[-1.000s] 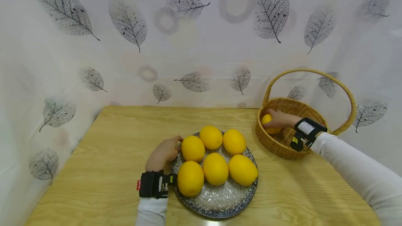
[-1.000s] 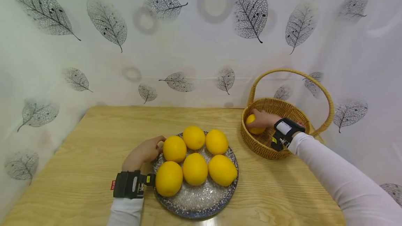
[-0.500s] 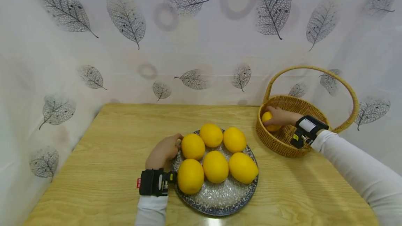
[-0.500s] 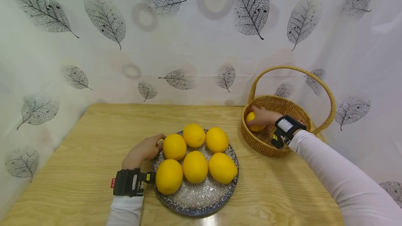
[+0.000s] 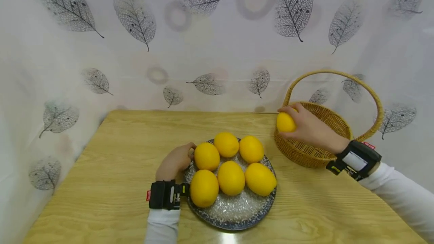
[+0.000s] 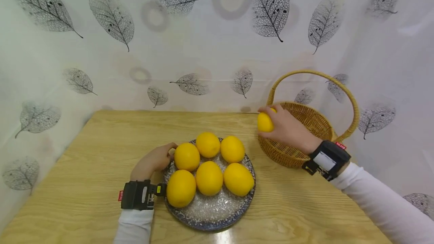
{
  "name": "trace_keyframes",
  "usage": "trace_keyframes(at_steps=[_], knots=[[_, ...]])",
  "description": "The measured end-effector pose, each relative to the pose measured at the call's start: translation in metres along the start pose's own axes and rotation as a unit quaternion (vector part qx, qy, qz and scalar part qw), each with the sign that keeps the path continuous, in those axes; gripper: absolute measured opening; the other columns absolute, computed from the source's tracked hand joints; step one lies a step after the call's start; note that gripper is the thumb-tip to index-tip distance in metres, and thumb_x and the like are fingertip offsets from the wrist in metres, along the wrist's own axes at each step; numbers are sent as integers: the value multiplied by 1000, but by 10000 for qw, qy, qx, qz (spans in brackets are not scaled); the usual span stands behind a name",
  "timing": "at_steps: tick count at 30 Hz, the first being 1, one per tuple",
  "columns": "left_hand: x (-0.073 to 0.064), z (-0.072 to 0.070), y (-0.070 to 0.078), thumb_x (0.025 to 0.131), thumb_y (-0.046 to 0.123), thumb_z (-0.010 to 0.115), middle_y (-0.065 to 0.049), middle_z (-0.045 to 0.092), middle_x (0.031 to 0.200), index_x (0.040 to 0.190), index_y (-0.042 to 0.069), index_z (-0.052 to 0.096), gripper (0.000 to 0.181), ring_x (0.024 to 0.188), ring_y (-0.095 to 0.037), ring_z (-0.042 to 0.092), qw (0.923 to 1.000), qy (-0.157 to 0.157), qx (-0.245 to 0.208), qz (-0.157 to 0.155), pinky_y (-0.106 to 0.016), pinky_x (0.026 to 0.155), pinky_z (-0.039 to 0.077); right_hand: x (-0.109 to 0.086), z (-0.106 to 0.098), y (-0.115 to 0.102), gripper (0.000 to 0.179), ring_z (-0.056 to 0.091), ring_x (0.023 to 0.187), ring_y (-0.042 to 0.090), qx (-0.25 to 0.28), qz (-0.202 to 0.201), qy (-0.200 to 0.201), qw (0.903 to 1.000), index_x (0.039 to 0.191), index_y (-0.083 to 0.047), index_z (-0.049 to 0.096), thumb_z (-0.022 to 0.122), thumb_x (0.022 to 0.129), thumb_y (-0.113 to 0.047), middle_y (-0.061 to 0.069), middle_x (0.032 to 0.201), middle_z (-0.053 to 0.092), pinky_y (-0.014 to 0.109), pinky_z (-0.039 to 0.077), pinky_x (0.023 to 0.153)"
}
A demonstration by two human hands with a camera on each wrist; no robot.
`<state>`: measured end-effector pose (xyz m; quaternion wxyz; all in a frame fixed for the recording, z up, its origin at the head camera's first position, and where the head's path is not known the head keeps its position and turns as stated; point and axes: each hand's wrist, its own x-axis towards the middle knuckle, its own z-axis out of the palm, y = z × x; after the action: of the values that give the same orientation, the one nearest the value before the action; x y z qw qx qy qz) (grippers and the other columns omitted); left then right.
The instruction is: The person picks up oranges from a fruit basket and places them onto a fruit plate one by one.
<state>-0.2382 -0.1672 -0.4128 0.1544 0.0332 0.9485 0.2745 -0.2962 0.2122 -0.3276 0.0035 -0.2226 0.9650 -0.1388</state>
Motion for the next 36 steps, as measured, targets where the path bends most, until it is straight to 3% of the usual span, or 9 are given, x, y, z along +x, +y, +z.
trace_keyframes(at_steps=[3, 6, 12, 15, 20, 24, 28, 36], knots=[[1, -2, -1, 97, 5, 46, -19, 63, 131, 134, 9, 53, 38, 103, -27, 57, 10000, -32, -15, -48, -49, 97, 49, -15, 4, -34, 69, 55, 101, 29, -4, -633, 434, 9971, 137, -13, 49, 76, 78, -33, 20, 134, 44, 45, 56, 78], [2, -4, -1, 97, 4, 46, -21, 62, 133, 136, 8, 52, 40, 104, -29, 57, 10000, -31, -8, -12, -50, 97, 49, -29, 7, -68, 70, 55, 105, 26, 86, -1260, 579, 9903, 137, -16, 49, 78, 76, -34, 17, 138, 44, 41, 57, 78], [3, -8, -2, 98, 5, 43, -22, 62, 133, 136, 8, 51, 39, 110, -32, 58, 9998, 83, 147, 128, -53, 100, 48, -58, 26, -124, 72, 56, 109, 20, 367, -2132, 482, 9751, 137, -23, 49, 79, 73, -35, 12, 139, 48, 37, 59, 79], [3, -8, -3, 99, 7, 43, -22, 62, 133, 136, 8, 52, 38, 112, -32, 58, 9997, 58, 191, 119, -54, 101, 47, -70, 41, -139, 73, 53, 115, 21, 157, -2579, 415, 9652, 136, -26, 49, 80, 71, -34, 11, 140, 49, 40, 58, 82], [4, -5, -3, 99, 6, 43, -21, 62, 133, 137, 8, 51, 39, 108, -31, 58, 9998, -21, 204, 61, -52, 98, 49, -80, 72, -147, 78, 50, 119, 29, -508, -3477, 670, 9338, 135, -24, 53, 86, 64, -32, 11, 139, 53, 48, 54, 89], [3, -2, -3, 99, 6, 43, -20, 62, 133, 138, 9, 51, 40, 105, -29, 58, 9998, -80, 182, -5, -49, 96, 50, -85, 91, -147, 81, 51, 118, 34, -949, -3841, 766, 9152, 132, -23, 57, 88, 58, -30, 9, 137, 54, 48, 55, 92], [2, -1, -3, 99, 6, 42, -20, 63, 132, 138, 10, 51, 40, 106, -29, 58, 9998, -65, 165, 7, -50, 98, 49, -88, 102, -146, 77, 53, 118, 34, -1363, -3958, 714, 9054, 132, -27, 58, 86, 61, -28, 6, 139, 52, 45, 56, 90], [1, -2, -4, 99, 6, 40, -20, 63, 131, 138, 9, 50, 40, 111, -31, 58, 9999, -78, 114, 70, -52, 101, 47, -91, 116, -144, 62, 48, 127, 25, -1827, -4096, 388, 8929, 135, -32, 52, 72, 79, -20, -1, 144, 52, 38, 51, 96]])
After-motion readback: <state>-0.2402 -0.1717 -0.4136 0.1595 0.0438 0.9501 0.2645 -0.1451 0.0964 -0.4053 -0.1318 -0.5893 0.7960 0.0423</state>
